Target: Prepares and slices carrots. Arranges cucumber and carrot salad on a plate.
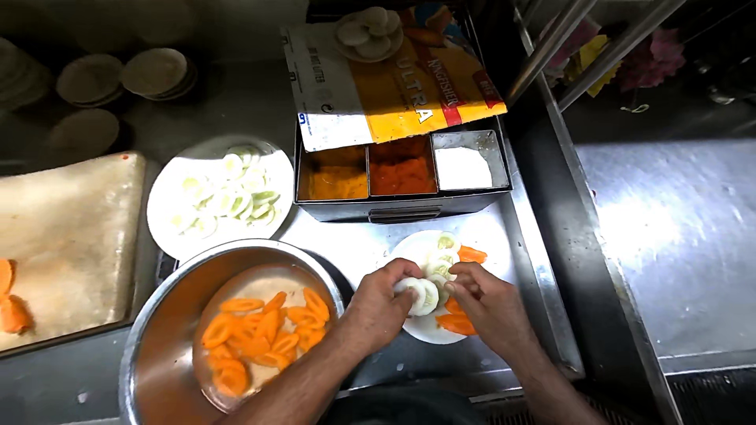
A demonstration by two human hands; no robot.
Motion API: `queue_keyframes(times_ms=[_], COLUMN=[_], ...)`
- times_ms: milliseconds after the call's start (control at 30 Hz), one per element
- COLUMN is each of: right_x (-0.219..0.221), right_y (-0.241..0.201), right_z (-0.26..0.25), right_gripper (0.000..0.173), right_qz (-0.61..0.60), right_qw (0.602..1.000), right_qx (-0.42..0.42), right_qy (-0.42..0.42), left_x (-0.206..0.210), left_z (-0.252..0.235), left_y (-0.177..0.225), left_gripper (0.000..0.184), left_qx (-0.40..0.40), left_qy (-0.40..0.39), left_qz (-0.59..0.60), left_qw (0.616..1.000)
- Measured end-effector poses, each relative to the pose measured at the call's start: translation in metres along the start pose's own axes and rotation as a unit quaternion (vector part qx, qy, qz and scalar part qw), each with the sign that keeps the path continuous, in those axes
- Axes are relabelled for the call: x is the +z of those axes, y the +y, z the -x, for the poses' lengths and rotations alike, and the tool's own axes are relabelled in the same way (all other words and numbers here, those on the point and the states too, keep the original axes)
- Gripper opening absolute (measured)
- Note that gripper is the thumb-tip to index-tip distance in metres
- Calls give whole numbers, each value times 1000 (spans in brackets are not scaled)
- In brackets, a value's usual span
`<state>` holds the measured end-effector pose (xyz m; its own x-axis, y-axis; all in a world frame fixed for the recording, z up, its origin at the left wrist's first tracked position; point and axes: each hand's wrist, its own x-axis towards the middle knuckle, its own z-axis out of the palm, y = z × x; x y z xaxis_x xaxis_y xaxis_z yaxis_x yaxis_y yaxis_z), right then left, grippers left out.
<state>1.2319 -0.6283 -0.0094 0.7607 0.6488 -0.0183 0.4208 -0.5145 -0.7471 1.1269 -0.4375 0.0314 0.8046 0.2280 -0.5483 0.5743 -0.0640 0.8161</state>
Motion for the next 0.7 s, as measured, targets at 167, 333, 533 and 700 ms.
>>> queue_keyframes(times_ms=[167,333,533,700], right_x=[-3,-3,6,-5], right_y=[-12,-15,-12,-7], right_z=[11,10,12,23], right_gripper=[23,21,26,28], right_qz=[-186,-53,111,-57], right_qw=[974,980,992,993], right_qx=[94,144,42,68], right_qy=[-87,-125,-50,-81], left_x=[6,-2,1,11], left_z=[-1,5,6,5], left_y=[2,-1,5,13], left_gripper=[17,21,33,38], left_qx=[18,78,22,8], left_qy=[-15,46,-41,-116], left_qz=[-52,-121,-161,-176], left_qw=[998,989,986,977])
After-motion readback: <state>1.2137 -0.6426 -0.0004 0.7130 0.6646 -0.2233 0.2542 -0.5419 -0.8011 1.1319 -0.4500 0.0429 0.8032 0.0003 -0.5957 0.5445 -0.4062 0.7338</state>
